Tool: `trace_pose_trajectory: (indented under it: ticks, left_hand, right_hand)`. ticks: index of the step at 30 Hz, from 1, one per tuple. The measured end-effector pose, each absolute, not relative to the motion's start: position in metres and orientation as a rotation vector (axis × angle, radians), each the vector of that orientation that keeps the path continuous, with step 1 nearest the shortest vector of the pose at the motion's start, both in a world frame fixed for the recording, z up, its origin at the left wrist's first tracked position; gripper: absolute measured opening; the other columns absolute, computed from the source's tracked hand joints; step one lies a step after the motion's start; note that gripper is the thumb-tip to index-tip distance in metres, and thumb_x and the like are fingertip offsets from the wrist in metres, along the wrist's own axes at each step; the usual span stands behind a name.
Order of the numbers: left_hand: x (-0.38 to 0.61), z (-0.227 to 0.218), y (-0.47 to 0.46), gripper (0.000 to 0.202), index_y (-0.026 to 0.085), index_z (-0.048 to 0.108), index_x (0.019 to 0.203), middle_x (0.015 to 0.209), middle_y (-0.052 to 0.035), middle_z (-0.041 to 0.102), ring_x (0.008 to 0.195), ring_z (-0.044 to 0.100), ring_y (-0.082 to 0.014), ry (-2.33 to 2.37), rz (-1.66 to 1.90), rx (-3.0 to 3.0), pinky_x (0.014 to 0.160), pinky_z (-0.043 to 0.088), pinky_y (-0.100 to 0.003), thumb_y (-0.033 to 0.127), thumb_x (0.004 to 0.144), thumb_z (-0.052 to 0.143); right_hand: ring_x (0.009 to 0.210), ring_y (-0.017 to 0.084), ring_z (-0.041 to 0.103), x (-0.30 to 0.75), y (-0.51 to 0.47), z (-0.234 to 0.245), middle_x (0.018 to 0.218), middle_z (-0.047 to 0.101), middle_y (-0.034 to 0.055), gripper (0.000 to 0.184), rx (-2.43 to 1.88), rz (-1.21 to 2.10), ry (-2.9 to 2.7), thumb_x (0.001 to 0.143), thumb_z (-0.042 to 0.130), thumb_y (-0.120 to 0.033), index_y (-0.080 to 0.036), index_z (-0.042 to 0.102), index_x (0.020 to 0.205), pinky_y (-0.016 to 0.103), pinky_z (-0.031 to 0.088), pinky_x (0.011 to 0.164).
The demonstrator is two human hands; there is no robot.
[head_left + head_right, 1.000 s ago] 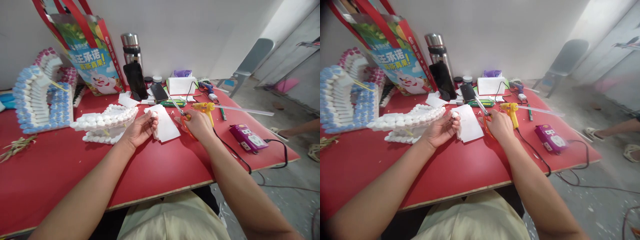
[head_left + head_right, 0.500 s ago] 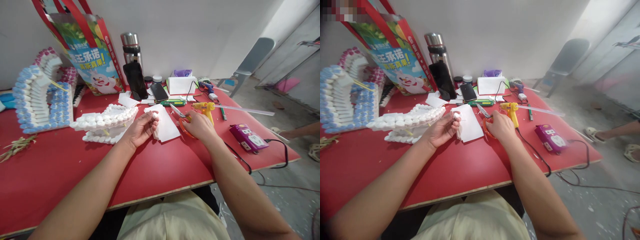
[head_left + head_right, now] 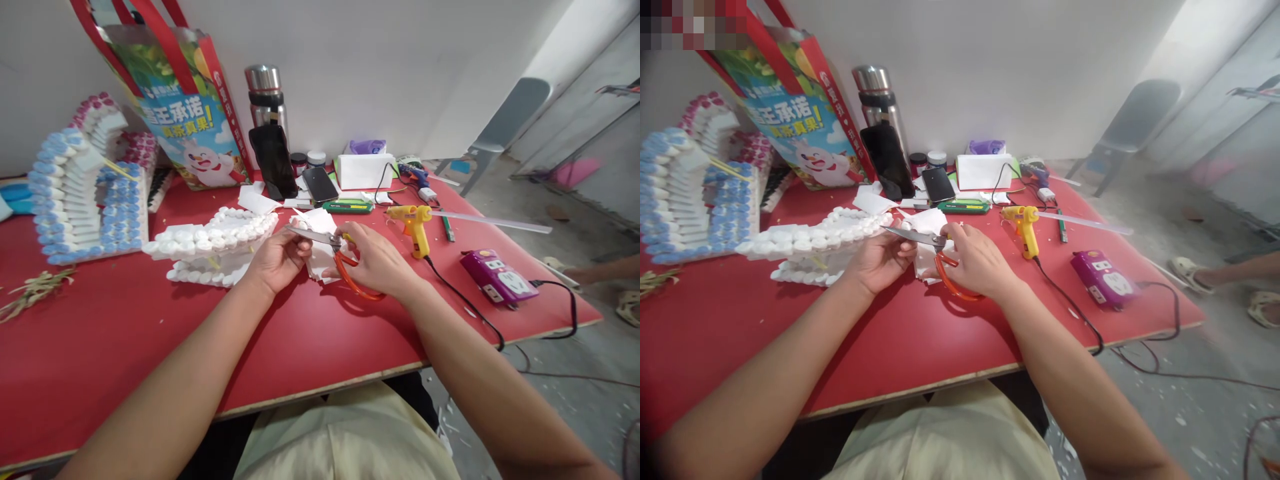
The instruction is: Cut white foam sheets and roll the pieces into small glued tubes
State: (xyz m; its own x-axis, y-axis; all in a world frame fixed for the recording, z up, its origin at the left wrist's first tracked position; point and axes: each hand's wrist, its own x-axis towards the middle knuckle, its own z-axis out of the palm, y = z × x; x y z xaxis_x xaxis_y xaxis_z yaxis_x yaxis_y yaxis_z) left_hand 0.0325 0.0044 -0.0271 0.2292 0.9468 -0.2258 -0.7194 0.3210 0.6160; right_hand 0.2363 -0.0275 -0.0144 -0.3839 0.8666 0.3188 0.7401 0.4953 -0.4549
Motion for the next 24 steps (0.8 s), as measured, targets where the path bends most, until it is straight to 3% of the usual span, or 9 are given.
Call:
trace_pose_trajectory:
  ticks: [8, 24]
  left_hand:
    - [0.0346, -0.0248, 0.0020, 0.013, 0.013, 0.062, 0.074, 0.064, -0.0034, 0.062, 0.049, 0.053, -0.0096, 0.696, 1.174, 0.528, 0.048, 0.043, -0.020, 0.008, 0.085, 0.058]
    - [0.0355, -0.0242, 0.0009, 0.010, 0.014, 0.060, 0.076, 0.064, -0.0010, 0.058, 0.051, 0.051, -0.0086, 0.686, 1.184, 0.527, 0.049, 0.041, -0.019, 0.008, 0.084, 0.059]
  right_hand:
    - [0.072, 0.019, 0.058, 0.2347, -0.0263, -0.0168, 0.098, 0.065, 0.0073, 0.045, -1.362, 0.364, -2.153, 0.080, 0.072, -0.045, -0.021, 0.055, 0.114, 0.028, 0.039, 0.063]
    - [0.066, 0.016, 0.053, 0.2344, -0.0256, -0.0167, 0.081, 0.060, 0.0016, 0.040, -1.342, 0.369, -2.142, 0.082, 0.072, -0.046, -0.021, 0.059, 0.110, 0.026, 0.035, 0.061]
